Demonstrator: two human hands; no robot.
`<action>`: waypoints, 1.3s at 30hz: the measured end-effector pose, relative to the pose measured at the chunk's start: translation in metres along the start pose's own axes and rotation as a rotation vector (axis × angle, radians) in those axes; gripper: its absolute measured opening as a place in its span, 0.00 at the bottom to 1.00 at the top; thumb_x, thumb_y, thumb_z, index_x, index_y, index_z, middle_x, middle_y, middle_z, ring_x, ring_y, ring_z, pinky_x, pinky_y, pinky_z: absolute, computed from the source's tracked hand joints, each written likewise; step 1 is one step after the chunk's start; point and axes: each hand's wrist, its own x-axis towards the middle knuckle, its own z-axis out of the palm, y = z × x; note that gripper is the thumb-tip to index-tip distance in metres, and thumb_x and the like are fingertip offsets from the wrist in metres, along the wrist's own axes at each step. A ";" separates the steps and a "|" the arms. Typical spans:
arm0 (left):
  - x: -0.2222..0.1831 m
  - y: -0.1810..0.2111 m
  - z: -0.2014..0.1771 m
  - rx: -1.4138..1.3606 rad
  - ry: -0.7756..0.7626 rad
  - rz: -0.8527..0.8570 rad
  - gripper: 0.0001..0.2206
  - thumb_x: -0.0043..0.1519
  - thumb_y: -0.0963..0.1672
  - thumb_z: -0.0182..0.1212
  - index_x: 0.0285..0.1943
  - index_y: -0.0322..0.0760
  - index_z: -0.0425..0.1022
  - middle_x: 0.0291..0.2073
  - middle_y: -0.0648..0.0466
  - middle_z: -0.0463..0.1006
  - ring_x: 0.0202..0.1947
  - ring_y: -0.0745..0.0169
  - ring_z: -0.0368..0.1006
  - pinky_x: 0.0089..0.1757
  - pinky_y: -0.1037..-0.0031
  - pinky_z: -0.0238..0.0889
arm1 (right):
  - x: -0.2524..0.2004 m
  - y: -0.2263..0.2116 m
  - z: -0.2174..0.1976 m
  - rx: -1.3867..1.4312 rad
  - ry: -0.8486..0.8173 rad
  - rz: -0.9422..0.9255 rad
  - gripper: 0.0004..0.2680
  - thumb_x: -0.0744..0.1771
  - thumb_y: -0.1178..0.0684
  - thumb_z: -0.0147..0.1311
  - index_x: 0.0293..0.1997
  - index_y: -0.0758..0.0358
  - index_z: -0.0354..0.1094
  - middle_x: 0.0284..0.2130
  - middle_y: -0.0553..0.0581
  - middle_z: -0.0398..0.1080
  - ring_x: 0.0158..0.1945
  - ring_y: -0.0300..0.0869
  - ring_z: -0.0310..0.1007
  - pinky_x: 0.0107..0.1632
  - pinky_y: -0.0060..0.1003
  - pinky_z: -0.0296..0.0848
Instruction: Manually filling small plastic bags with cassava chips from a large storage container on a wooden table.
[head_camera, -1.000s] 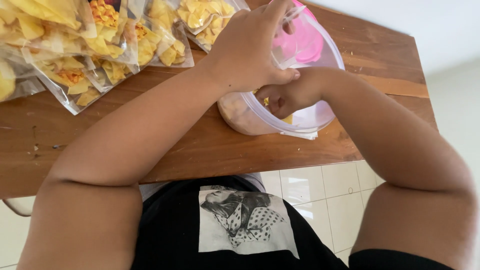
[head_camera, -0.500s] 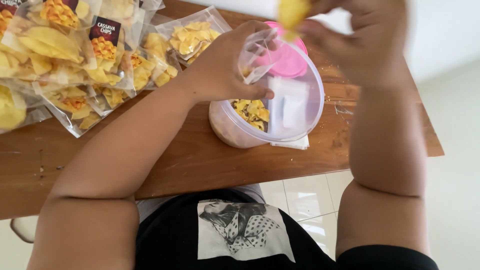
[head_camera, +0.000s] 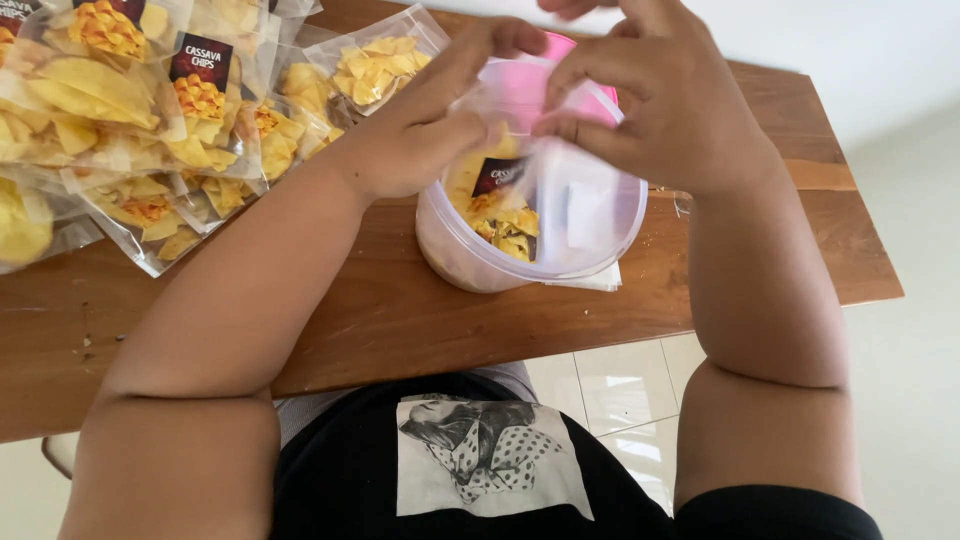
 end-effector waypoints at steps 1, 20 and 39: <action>0.001 0.005 0.002 -0.001 -0.003 0.000 0.26 0.59 0.42 0.46 0.70 0.42 0.54 0.64 0.51 0.58 0.69 0.56 0.51 0.65 0.59 0.47 | 0.000 0.000 0.000 0.000 0.001 0.003 0.07 0.70 0.55 0.72 0.40 0.61 0.75 0.57 0.68 0.65 0.58 0.53 0.69 0.44 0.42 0.67; 0.002 0.010 0.027 0.299 0.543 0.107 0.11 0.68 0.41 0.66 0.36 0.36 0.67 0.28 0.56 0.70 0.32 0.68 0.66 0.32 0.77 0.60 | 0.002 0.000 0.014 0.203 0.112 0.219 0.05 0.70 0.62 0.72 0.40 0.66 0.77 0.35 0.56 0.75 0.37 0.39 0.70 0.40 0.31 0.65; -0.003 0.004 0.038 0.236 0.480 0.124 0.12 0.67 0.45 0.66 0.57 0.42 0.74 0.35 0.61 0.76 0.34 0.72 0.68 0.39 0.77 0.64 | -0.033 -0.009 0.017 -0.410 0.629 -0.024 0.31 0.63 0.39 0.82 0.16 0.63 0.50 0.15 0.53 0.47 0.23 0.43 0.40 0.27 0.41 0.43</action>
